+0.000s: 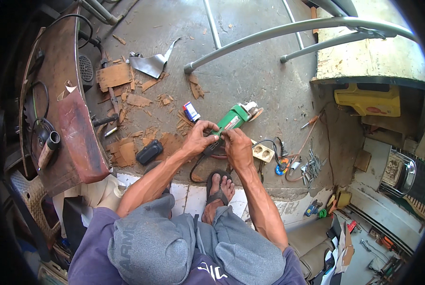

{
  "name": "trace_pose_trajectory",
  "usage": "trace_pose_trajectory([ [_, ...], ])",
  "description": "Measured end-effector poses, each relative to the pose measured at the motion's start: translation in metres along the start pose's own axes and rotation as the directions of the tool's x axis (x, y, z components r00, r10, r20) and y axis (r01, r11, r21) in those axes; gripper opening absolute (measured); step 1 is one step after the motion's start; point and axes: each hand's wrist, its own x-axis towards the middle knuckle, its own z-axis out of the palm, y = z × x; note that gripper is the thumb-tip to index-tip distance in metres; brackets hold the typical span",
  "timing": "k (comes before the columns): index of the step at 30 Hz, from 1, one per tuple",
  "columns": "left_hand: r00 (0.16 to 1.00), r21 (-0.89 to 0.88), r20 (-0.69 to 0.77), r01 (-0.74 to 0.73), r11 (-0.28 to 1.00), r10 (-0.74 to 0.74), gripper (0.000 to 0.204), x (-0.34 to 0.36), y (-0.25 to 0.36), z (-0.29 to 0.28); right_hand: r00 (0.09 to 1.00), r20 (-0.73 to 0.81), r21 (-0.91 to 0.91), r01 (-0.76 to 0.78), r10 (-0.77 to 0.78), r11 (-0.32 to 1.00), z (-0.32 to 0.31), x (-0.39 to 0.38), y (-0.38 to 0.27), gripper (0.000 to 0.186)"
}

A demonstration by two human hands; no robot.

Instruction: The person repairs a power cable by stripping the insulation from the wire ends using a pair of pliers and then twisting the wires together to form a connection.

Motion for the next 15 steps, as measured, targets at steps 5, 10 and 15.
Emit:
trace_pose_trajectory([
  [5,1.000,0.022,-0.010,-0.005,1.000,0.005,0.033,0.0002,-0.0019,-0.0006,1.000,0.005,-0.031,-0.021,0.021,0.999,0.0009,0.0028,-0.0020,0.011],
  [10,0.999,0.022,-0.029,-0.030,0.999,0.030,0.033,0.0020,-0.0072,0.0013,0.999,0.038,-0.082,-0.010,0.014,0.997,0.0003,0.0060,-0.0068,0.008],
  [15,0.999,0.046,-0.033,-0.004,0.999,0.005,0.034,-0.0020,-0.0025,0.0002,0.993,0.120,-0.094,0.022,-0.011,0.995,-0.0064,0.0094,-0.0062,0.008],
])
